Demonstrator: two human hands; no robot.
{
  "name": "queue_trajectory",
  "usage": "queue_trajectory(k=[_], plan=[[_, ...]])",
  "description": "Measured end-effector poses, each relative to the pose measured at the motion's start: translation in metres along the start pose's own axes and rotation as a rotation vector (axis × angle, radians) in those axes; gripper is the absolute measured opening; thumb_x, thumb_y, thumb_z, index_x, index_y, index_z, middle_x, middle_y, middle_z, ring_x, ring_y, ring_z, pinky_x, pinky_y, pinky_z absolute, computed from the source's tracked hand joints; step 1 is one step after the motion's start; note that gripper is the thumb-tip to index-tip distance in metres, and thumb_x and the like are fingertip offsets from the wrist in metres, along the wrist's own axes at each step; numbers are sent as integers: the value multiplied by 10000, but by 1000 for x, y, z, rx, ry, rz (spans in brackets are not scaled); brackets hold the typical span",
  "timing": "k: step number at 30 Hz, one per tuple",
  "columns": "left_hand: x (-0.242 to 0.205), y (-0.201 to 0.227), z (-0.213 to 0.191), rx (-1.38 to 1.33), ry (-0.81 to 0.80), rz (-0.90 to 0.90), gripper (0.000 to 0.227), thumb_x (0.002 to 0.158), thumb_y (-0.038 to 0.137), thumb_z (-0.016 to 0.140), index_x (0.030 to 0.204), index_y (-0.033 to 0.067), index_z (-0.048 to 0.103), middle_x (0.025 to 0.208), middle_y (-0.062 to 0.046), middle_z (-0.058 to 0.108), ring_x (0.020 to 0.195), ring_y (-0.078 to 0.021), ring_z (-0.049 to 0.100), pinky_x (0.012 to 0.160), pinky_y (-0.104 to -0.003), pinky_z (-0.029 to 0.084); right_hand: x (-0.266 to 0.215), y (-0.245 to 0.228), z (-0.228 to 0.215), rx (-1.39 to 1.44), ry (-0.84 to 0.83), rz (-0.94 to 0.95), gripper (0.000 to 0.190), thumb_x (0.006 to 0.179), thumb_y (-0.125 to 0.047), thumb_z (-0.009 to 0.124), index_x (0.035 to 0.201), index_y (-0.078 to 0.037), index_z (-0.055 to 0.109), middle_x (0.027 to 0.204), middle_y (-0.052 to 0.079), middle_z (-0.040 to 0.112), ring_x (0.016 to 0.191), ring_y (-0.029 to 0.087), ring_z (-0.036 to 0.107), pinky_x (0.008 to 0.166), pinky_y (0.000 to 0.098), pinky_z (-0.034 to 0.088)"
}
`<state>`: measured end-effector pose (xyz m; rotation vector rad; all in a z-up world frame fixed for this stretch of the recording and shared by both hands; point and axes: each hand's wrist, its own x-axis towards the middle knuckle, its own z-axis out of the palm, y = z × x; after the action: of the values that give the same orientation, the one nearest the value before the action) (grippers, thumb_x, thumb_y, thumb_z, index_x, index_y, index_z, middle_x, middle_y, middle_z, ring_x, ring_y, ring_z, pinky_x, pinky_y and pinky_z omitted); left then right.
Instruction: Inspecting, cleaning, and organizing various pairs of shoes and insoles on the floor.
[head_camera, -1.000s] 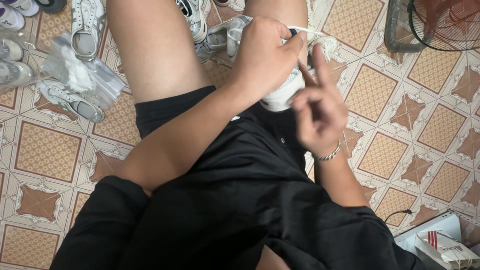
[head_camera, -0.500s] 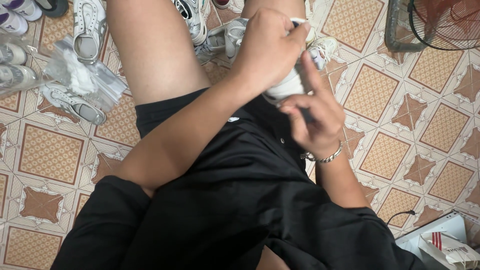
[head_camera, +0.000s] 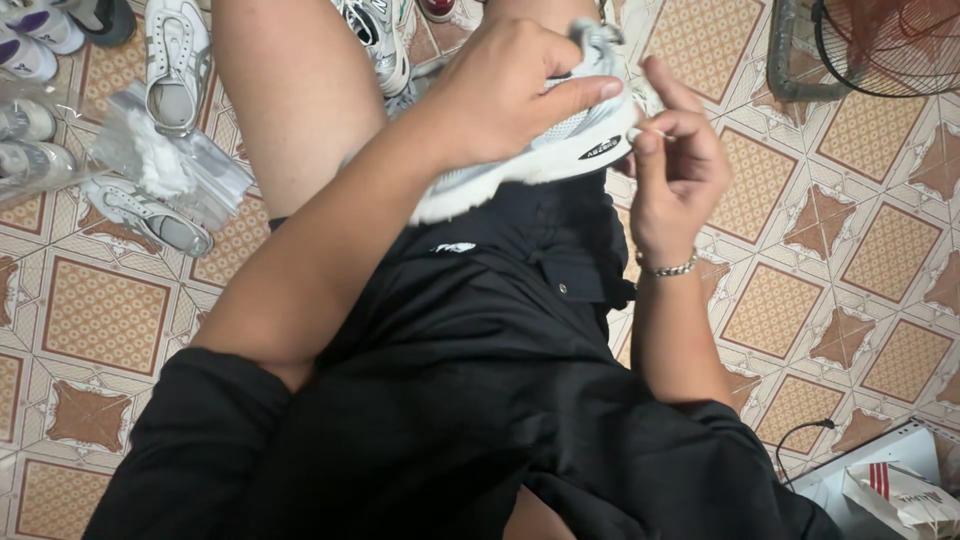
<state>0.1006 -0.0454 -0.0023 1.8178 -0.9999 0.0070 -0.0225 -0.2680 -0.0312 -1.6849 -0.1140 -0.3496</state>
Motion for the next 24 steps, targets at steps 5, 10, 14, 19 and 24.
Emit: queue_trajectory(k=[5,10,14,19,24], plan=[[-15,-4,-5,-130,64,-334,505,991,321,779,634,-3,628,492,-80,534,421,-123,498,428,-344,365,6,-3,34,136,89,198,108,1006,-107,676,980,-11,637,1438,215,599,798,80,596,716,237,507],[-47,-47,4,-309,132,-483,474,1006,275,761,631,8,646,513,-4,560,467,-45,484,420,-303,340,6,7,63,-238,-120,-68,36,1028,6,717,1035,35,697,1437,218,603,1378,295,618,1193,435,508],[-59,-77,22,-337,209,-603,546,994,258,763,562,-9,563,492,4,501,457,-46,418,400,-305,294,7,9,83,-341,-215,-103,41,970,-3,774,969,7,734,1388,195,631,1325,285,636,1151,415,518],[-65,-102,31,-519,229,-662,525,993,274,758,568,21,583,516,17,535,450,-46,443,398,-308,305,16,-8,99,-411,-331,-235,61,898,5,791,912,18,733,1292,194,655,1128,290,654,1205,516,387],[-61,-90,26,-418,214,-776,556,977,311,757,548,33,538,489,9,500,415,-64,415,377,-310,280,20,-6,101,-376,-203,48,49,960,-60,693,922,-36,672,1232,107,696,994,239,745,918,344,579]])
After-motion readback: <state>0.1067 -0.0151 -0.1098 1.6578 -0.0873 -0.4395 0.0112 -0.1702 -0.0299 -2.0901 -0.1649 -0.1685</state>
